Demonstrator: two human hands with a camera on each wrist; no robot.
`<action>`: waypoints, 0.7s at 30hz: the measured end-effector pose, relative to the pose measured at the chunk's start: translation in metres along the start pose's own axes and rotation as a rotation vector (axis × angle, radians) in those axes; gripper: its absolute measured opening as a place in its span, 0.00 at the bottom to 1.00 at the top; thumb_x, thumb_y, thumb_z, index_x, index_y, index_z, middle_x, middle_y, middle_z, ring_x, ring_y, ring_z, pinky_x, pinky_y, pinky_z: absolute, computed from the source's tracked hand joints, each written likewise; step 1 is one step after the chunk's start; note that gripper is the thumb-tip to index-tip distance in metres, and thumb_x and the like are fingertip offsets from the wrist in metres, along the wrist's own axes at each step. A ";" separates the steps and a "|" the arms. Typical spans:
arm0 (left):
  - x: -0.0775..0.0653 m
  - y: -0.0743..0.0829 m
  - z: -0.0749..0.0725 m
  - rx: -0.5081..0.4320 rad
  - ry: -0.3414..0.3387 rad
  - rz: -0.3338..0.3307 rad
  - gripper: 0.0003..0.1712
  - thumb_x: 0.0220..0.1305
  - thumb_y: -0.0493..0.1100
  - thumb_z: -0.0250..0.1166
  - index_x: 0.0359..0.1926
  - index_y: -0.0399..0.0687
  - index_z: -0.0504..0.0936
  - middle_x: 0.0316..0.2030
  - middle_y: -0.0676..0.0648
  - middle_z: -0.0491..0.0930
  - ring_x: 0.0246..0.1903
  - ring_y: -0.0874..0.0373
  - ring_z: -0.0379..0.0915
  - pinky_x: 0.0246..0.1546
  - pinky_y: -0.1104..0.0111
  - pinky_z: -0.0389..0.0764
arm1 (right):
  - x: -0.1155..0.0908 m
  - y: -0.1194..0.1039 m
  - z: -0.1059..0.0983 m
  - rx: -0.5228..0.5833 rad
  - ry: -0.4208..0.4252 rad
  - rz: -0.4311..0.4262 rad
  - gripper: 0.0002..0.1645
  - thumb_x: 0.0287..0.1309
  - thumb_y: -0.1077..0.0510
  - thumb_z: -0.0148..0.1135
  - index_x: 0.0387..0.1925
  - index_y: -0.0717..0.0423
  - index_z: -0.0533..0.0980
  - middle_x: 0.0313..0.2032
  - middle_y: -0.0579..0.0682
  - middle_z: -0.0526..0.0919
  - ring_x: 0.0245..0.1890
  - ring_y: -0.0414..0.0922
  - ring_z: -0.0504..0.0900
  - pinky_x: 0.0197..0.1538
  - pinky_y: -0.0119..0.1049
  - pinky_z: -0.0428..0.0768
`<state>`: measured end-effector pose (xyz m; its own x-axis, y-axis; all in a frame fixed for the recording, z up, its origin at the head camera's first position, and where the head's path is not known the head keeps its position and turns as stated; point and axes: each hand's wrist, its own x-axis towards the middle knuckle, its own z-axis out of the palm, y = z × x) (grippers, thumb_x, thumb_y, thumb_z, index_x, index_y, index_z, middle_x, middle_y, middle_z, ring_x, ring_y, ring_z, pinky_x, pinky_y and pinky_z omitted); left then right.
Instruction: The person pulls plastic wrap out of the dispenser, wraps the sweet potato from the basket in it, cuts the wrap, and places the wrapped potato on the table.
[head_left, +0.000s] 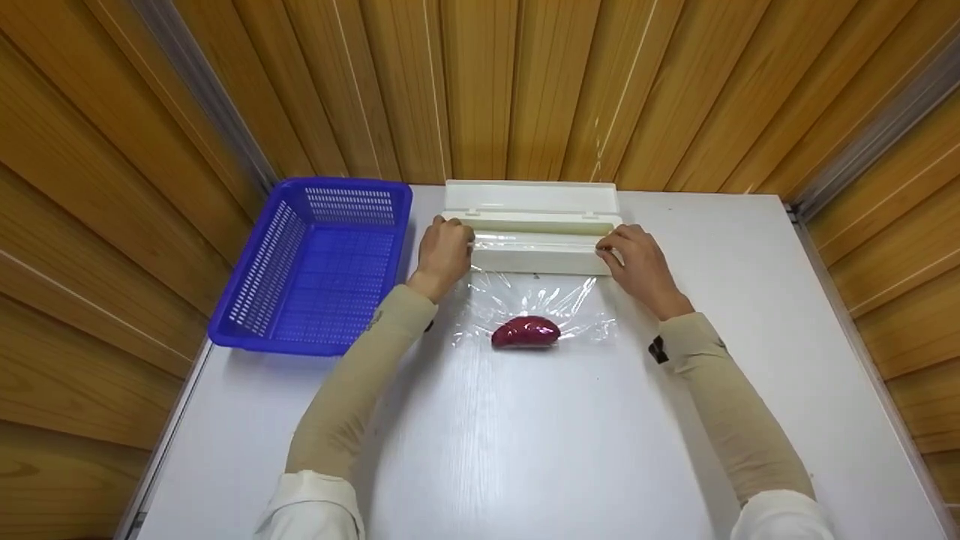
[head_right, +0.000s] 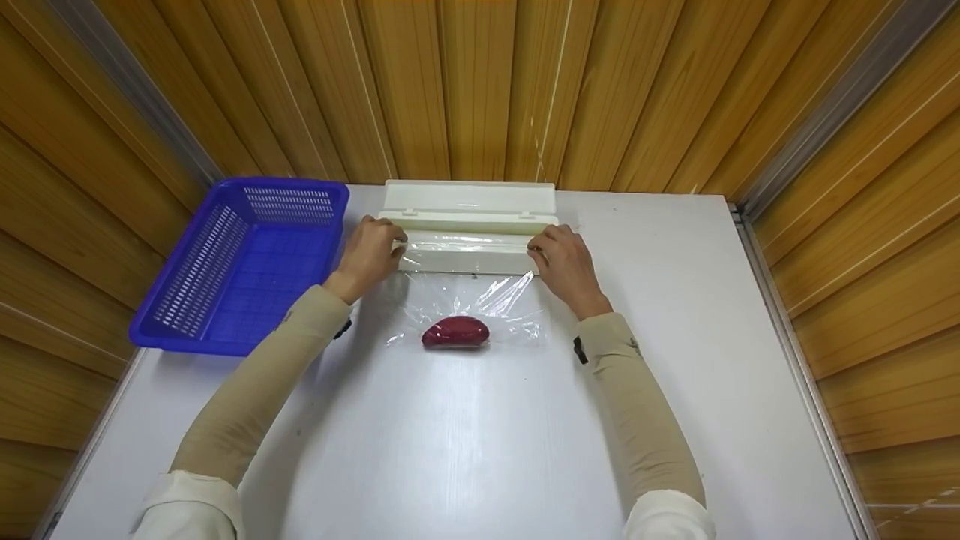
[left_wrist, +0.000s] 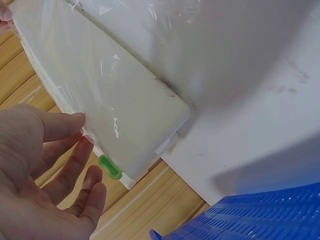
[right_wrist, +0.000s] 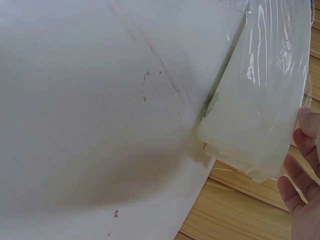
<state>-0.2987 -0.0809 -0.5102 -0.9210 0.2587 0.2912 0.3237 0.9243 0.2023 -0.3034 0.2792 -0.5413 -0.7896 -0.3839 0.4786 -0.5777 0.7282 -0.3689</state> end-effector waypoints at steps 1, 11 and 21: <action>0.000 0.000 0.000 -0.003 0.001 0.000 0.06 0.63 0.32 0.70 0.36 0.40 0.93 0.40 0.36 0.90 0.44 0.36 0.83 0.49 0.47 0.83 | 0.000 0.000 0.000 0.000 -0.004 0.004 0.05 0.68 0.64 0.71 0.42 0.62 0.86 0.39 0.58 0.84 0.47 0.58 0.80 0.48 0.52 0.74; -0.003 -0.001 0.003 -0.041 0.008 -0.009 0.04 0.62 0.31 0.70 0.34 0.40 0.92 0.41 0.36 0.90 0.46 0.35 0.82 0.50 0.46 0.83 | -0.006 -0.003 -0.002 -0.006 -0.025 0.026 0.03 0.71 0.64 0.68 0.42 0.62 0.84 0.41 0.57 0.84 0.50 0.58 0.81 0.49 0.53 0.76; -0.004 -0.001 0.003 -0.053 0.031 0.006 0.05 0.63 0.30 0.71 0.32 0.40 0.92 0.40 0.37 0.90 0.46 0.36 0.82 0.49 0.47 0.83 | -0.014 -0.001 -0.002 -0.020 0.000 -0.014 0.04 0.71 0.64 0.67 0.41 0.62 0.81 0.40 0.57 0.83 0.46 0.59 0.80 0.47 0.53 0.75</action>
<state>-0.2965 -0.0824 -0.5140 -0.9119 0.2549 0.3217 0.3413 0.9062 0.2495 -0.2914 0.2853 -0.5459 -0.7818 -0.3942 0.4832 -0.5842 0.7339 -0.3464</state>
